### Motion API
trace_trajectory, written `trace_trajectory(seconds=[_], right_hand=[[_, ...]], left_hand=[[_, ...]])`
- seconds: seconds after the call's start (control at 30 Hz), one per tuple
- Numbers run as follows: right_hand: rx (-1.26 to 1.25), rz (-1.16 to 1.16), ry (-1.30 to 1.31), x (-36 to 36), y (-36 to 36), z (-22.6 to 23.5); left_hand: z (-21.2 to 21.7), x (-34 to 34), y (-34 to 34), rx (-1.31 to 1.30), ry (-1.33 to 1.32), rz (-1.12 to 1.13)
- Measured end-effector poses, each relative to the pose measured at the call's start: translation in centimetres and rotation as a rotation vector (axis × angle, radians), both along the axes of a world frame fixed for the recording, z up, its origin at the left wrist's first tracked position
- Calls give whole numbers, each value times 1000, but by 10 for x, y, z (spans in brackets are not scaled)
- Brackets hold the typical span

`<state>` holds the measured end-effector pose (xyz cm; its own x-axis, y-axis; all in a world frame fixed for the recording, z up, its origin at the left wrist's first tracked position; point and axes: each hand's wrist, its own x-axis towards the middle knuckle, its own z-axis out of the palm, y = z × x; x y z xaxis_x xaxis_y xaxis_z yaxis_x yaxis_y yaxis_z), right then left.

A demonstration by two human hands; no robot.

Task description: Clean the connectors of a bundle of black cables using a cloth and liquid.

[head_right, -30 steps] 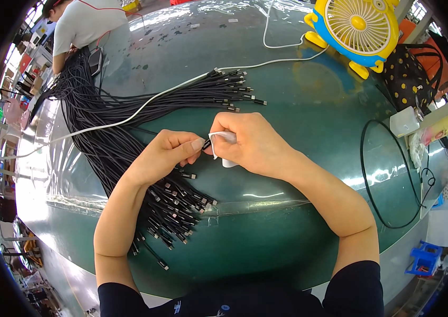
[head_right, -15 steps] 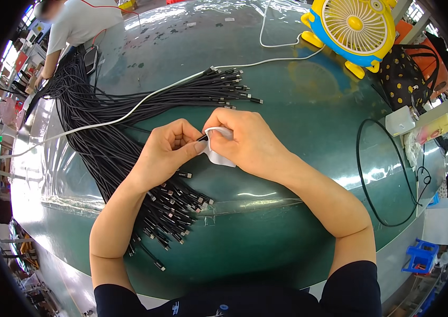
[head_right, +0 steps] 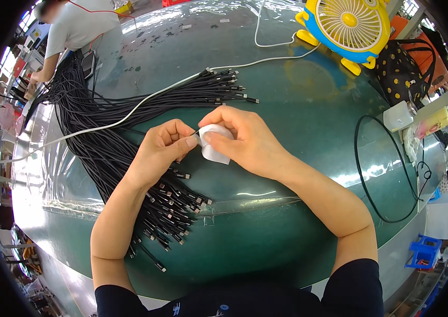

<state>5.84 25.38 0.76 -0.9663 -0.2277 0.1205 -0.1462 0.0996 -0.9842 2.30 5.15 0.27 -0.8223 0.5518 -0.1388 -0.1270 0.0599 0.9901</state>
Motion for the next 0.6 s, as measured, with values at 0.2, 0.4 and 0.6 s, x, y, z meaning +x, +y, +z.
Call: trace_trajectory(seconds=[0.2,0.4,0.6], right_hand=[[89,59,-132,7,7,-3],[289,-103,5,35,45,-3],[249,-195,-96,55,81,2]], left_hand=[[-9,2,2,-100,64,-87],[-9,3,4,-374,1010,-172],[17,2,8,-812,517,-180]])
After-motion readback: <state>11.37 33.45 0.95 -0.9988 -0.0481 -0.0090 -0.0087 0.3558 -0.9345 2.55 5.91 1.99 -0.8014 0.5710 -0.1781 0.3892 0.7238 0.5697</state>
